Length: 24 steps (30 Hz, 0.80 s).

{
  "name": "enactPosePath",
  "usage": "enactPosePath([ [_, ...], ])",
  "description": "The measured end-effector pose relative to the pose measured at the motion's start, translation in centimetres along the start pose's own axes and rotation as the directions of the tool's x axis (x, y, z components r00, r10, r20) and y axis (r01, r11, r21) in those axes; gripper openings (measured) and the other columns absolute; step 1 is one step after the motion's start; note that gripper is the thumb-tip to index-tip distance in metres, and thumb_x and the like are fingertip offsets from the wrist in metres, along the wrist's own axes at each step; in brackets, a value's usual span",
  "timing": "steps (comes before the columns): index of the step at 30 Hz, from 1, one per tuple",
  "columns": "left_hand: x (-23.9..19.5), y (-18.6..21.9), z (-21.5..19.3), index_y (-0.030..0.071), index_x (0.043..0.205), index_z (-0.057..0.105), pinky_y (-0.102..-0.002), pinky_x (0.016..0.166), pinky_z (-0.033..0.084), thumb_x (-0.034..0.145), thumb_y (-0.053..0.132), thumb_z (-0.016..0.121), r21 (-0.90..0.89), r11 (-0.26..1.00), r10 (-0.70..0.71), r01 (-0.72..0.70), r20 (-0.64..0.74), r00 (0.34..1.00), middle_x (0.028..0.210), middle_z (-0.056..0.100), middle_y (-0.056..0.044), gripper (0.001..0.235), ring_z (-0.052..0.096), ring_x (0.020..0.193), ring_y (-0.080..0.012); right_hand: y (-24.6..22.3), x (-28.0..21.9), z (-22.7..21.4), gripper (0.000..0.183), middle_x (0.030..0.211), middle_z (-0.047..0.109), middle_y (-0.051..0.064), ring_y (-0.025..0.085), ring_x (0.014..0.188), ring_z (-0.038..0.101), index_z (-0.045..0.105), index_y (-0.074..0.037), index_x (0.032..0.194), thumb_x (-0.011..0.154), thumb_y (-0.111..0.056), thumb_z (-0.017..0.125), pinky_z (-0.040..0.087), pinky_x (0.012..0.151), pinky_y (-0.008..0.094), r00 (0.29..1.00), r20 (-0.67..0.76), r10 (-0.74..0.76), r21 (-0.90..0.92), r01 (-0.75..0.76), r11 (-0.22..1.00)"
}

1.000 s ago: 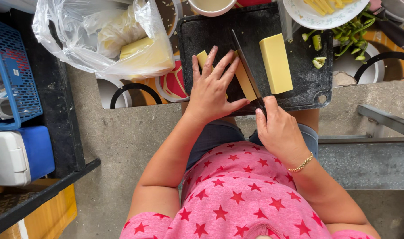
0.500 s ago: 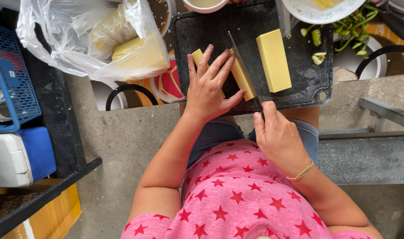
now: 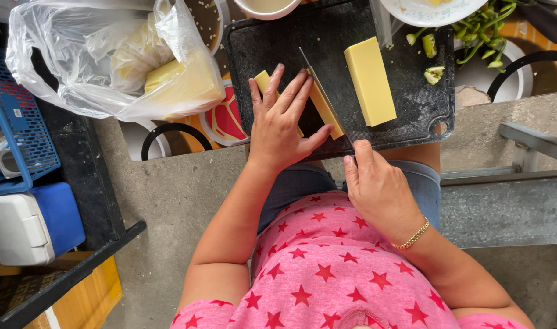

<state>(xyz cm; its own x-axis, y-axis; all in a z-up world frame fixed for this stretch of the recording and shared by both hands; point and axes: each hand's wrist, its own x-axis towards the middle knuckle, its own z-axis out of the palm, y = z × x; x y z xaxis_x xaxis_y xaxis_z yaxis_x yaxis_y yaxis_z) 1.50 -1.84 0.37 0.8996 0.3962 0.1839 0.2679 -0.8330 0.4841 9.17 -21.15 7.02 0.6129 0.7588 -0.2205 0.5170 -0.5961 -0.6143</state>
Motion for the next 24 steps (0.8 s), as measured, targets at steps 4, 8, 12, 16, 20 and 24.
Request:
enactPosePath([
  [4, 0.11, 0.0, 0.01, 0.007, 0.15, 0.055, -0.067, 0.127, 0.005, 0.083, 0.053, 0.082, 0.002, 1.0, -0.001, 0.001, 0.004, 1.0, 0.156, 0.051, -0.006, 0.086, 0.029, 0.154, -0.035, -0.03, 0.06, -0.03, 0.02, 0.086, 0.066, 0.026, 0.05, 0.073, 0.064, 0.049, 0.0, 0.112, 0.104, -0.018, 0.054, 0.05, 0.059, 0.057, 1.0, 0.003, -0.001, -0.003, 0.001, 1.0],
  [8, 0.05, 0.02, 0.02, 0.008, 0.15, 0.054, -0.067, 0.127, 0.005, 0.083, 0.053, 0.082, 0.003, 1.0, -0.006, 0.006, 0.008, 1.0, 0.156, 0.051, -0.006, 0.085, 0.029, 0.155, -0.0349, -0.16, 0.14, -0.09, 0.019, 0.085, 0.066, 0.025, 0.05, 0.073, 0.064, 0.049, -0.001, 0.11, 0.105, -0.019, 0.054, 0.05, 0.059, 0.056, 1.0, 0.013, 0.008, -0.009, -0.008, 1.0],
  [12, 0.05, -0.04, 0.06, 0.008, 0.15, 0.054, -0.067, 0.127, 0.005, 0.083, 0.053, 0.082, 0.005, 1.0, -0.008, 0.008, 0.012, 1.0, 0.157, 0.05, -0.006, 0.086, 0.029, 0.155, -0.0348, -0.25, 0.14, -0.22, 0.02, 0.085, 0.066, 0.026, 0.05, 0.072, 0.064, 0.049, -0.001, 0.111, 0.104, -0.019, 0.054, 0.05, 0.058, 0.057, 1.0, 0.014, 0.003, -0.008, -0.003, 1.0],
  [16, 0.03, -0.06, 0.09, 0.008, 0.151, 0.054, -0.067, 0.127, 0.004, 0.083, 0.054, 0.081, 0.003, 1.0, -0.005, 0.005, 0.01, 1.0, 0.157, 0.05, -0.006, 0.086, 0.028, 0.155, -0.0346, -0.18, 0.27, -0.19, 0.019, 0.085, 0.065, 0.026, 0.05, 0.073, 0.064, 0.048, -0.001, 0.11, 0.105, -0.018, 0.054, 0.05, 0.059, 0.057, 1.0, 0.021, 0.004, -0.016, -0.003, 1.0],
  [20, -0.05, -0.04, 0.09, 0.008, 0.151, 0.054, -0.067, 0.127, 0.003, 0.084, 0.054, 0.081, -0.005, 1.0, -0.004, 0.004, 0.007, 1.0, 0.157, 0.05, -0.005, 0.086, 0.027, 0.155, -0.0338, -0.02, 0.3, -0.04, 0.019, 0.082, 0.065, 0.025, 0.05, 0.072, 0.064, 0.048, -0.001, 0.108, 0.105, -0.019, 0.054, 0.05, 0.058, 0.057, 0.999, 0.034, 0.013, -0.04, -0.012, 0.999],
  [24, -0.02, -0.08, 0.03, 0.008, 0.151, 0.054, -0.067, 0.128, 0.003, 0.085, 0.055, 0.08, -0.008, 1.0, -0.011, 0.011, 0.013, 1.0, 0.157, 0.049, -0.005, 0.085, 0.027, 0.156, -0.0336, 0.1, 0.53, 0.15, 0.02, 0.081, 0.066, 0.026, 0.05, 0.071, 0.065, 0.048, 0.0, 0.111, 0.105, -0.019, 0.053, 0.051, 0.059, 0.057, 0.999, 0.036, 0.003, -0.069, -0.001, 0.998],
])
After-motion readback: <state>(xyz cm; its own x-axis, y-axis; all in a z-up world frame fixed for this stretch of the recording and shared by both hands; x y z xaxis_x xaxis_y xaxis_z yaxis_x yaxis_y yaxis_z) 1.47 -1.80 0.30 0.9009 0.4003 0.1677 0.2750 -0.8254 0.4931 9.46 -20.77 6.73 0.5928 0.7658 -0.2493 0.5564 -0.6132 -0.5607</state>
